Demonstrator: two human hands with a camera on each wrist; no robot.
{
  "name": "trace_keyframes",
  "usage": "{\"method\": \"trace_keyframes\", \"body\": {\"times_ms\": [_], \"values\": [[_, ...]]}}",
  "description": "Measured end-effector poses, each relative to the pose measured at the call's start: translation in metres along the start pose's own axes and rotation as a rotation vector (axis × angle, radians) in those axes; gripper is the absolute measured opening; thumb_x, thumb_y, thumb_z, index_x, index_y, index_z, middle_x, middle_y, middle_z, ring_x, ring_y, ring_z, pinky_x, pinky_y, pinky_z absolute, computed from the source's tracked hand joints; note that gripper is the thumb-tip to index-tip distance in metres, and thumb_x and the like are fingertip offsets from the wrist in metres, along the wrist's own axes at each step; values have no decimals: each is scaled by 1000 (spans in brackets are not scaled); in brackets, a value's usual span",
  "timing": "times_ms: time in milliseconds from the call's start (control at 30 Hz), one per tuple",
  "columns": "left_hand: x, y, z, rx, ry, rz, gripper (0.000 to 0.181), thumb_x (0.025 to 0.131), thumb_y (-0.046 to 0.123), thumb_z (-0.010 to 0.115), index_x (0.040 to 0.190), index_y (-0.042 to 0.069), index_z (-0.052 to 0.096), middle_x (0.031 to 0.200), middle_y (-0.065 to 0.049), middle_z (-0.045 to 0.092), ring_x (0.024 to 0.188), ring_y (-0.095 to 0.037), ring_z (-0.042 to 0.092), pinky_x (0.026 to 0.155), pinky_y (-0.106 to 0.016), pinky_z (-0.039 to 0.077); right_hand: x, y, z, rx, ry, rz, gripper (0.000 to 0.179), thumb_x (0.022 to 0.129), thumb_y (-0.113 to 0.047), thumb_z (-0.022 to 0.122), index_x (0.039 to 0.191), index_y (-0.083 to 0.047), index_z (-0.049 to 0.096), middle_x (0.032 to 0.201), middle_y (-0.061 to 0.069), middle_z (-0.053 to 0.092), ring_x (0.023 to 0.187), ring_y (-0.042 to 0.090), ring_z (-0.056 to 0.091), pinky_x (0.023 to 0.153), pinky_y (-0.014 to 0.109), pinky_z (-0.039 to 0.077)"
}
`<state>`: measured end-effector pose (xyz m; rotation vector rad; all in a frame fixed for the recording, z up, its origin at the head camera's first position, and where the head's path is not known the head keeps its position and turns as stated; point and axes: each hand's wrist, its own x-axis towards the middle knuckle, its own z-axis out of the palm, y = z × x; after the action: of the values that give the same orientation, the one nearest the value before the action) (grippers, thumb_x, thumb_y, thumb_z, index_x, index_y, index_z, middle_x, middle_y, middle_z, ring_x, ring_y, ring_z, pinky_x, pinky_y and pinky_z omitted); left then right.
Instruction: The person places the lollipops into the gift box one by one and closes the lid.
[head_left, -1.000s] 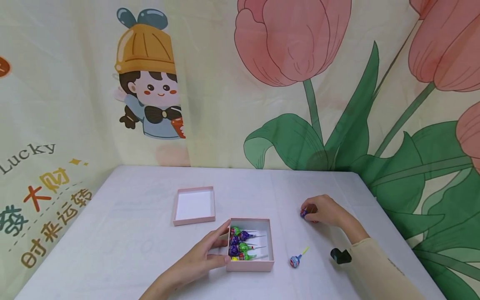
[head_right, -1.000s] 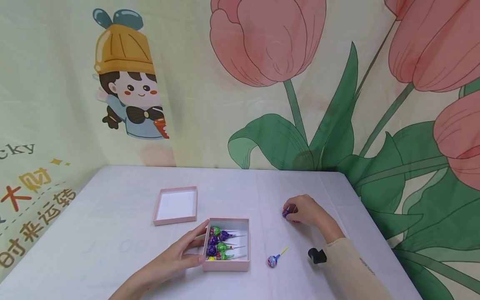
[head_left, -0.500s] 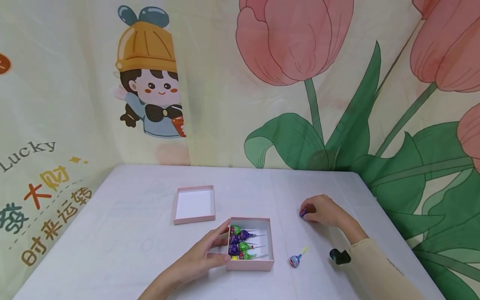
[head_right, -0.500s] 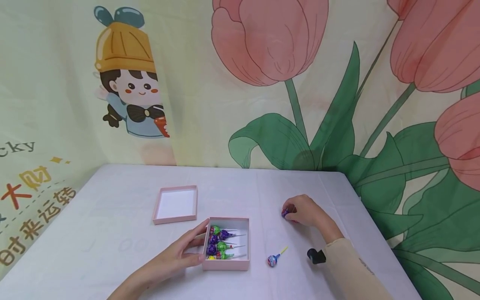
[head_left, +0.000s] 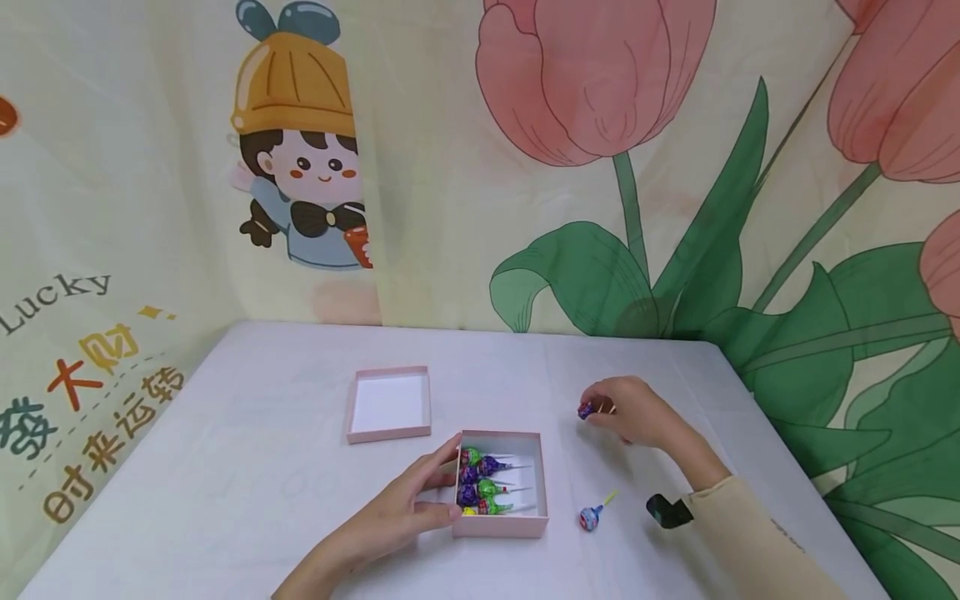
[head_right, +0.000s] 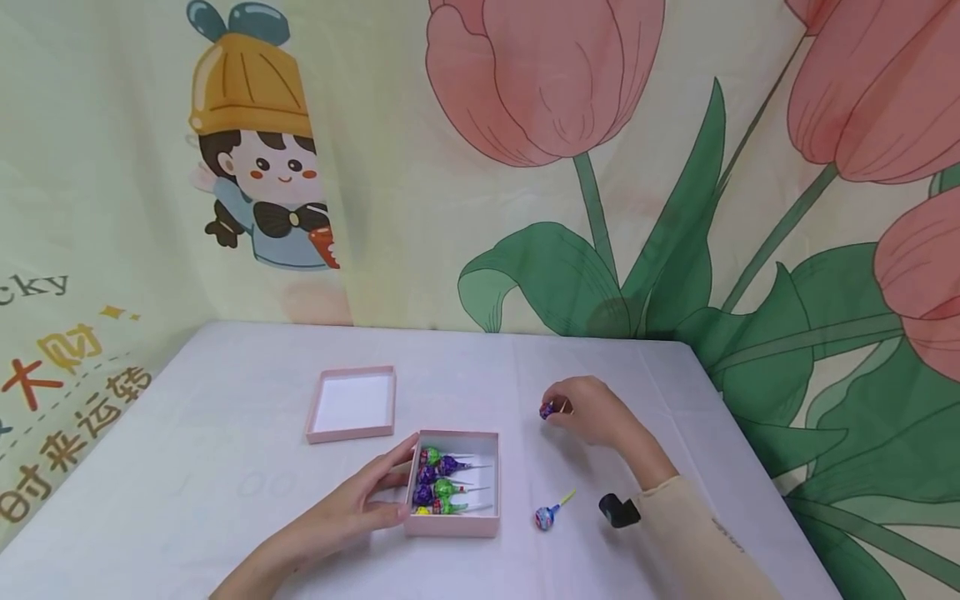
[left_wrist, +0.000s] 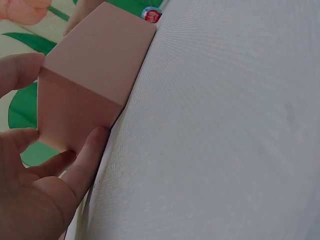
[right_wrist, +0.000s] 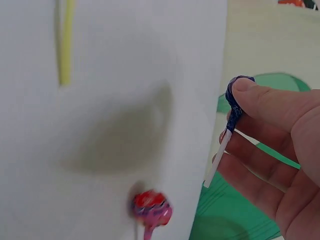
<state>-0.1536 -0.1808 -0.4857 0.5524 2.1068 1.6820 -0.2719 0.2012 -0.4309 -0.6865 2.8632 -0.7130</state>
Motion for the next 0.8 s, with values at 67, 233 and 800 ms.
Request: {"method": "trace_keyframes", "body": {"times_ms": [67, 233, 800], "values": [[0, 0, 0, -2, 1, 0, 88, 103, 23, 72, 172, 32, 19, 173, -21, 23, 151, -43, 40, 101, -18, 48, 0, -10, -1, -6, 12, -24, 18, 94, -11, 83, 111, -14, 78, 94, -9, 72, 84, 12, 64, 71, 25, 58], [0, 0, 0, -4, -2, 1, 88, 103, 23, 72, 172, 32, 18, 173, -21, 23, 150, -43, 40, 100, -18, 48, -2, -35, -2, -17, 30, -65, 18, 93, -13, 84, 109, -16, 79, 93, -12, 72, 85, 8, 64, 76, 24, 57], [2, -1, 0, 8, 9, -22, 88, 103, 25, 72, 172, 30, 19, 173, -20, 24, 149, -41, 43, 107, -34, 53, -5, -93, 6, 47, 65, -201, 19, 93, -13, 84, 111, -16, 79, 95, -12, 73, 86, 7, 66, 75, 24, 58]]}}
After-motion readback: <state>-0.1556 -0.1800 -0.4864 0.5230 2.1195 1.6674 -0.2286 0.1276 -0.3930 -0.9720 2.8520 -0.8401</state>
